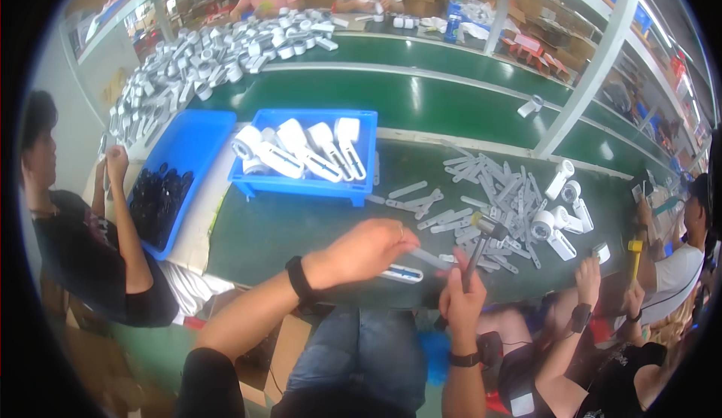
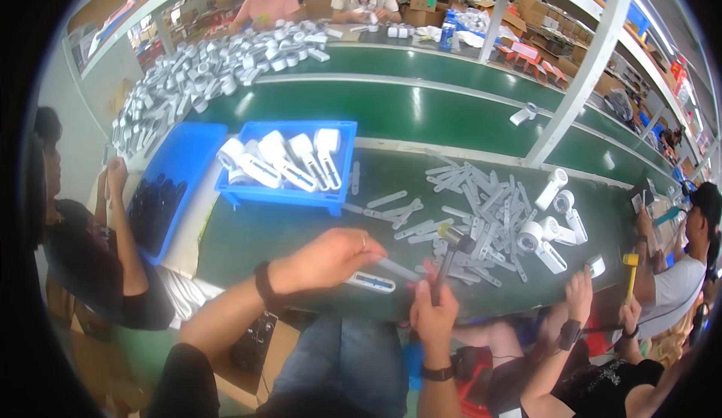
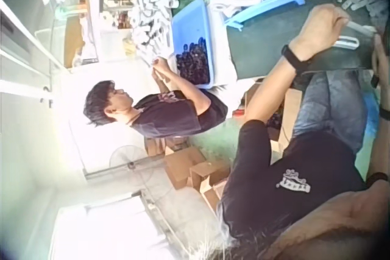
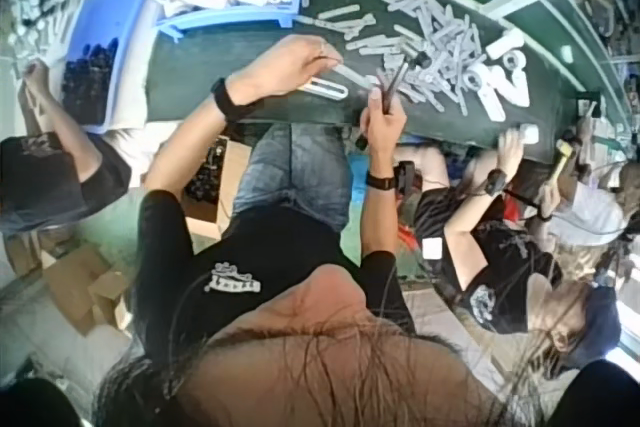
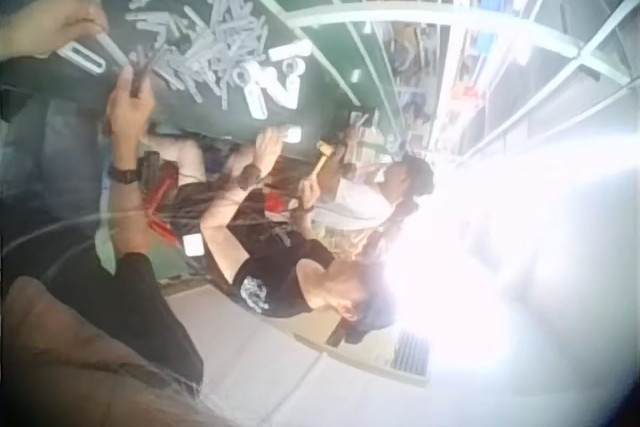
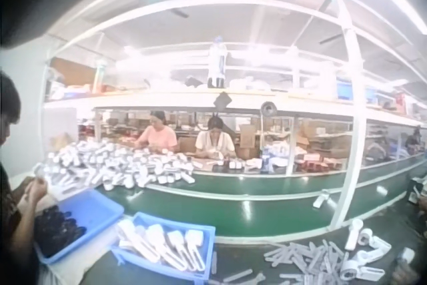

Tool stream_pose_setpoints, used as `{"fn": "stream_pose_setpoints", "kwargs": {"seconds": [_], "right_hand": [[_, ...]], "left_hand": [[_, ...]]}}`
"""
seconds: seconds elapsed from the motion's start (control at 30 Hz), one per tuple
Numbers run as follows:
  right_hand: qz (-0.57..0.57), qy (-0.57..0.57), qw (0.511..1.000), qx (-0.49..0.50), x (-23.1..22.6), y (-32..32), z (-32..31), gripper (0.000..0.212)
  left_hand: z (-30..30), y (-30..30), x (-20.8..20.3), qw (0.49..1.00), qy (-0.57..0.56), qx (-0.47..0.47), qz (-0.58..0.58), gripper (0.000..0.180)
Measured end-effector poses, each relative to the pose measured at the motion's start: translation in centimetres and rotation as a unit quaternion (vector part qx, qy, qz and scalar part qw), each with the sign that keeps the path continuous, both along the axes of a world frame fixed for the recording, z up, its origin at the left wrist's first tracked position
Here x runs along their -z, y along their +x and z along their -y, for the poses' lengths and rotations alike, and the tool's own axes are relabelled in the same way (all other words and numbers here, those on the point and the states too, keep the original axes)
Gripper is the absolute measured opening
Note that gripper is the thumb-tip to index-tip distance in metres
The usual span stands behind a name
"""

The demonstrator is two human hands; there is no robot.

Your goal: Assembling white plastic components using a small hammer on a production line.

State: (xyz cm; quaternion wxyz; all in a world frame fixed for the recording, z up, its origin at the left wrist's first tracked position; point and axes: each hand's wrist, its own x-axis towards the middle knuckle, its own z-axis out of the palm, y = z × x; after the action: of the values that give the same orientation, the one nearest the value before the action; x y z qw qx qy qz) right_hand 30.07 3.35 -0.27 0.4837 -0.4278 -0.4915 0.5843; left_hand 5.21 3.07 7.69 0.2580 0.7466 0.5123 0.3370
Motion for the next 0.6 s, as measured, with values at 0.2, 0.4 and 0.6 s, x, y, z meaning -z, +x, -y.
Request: {"fn": "stream_pose_setpoints", "kwargs": {"seconds": [0.2,0.4,0.6], "right_hand": [[0.01,-0.035,0.999,0.017,-3.0,-2.1,2.8,0.017],[0.108,-0.059,0.991,-0.054,-1.9,-2.7,1.0,0.019],[0.22,0.026,0.972,-0.081,-1.7,-3.6,0.3,0.016]], "left_hand": [[4.8,-0.9,1.6,0.987,0.112,-0.11,0.026,0.028],[7.7,-1.5,6.4,0.971,0.154,-0.174,-0.053,0.07],[7.6,-1.4,7.6,0.972,0.149,-0.183,-0.014,0.084]]}}
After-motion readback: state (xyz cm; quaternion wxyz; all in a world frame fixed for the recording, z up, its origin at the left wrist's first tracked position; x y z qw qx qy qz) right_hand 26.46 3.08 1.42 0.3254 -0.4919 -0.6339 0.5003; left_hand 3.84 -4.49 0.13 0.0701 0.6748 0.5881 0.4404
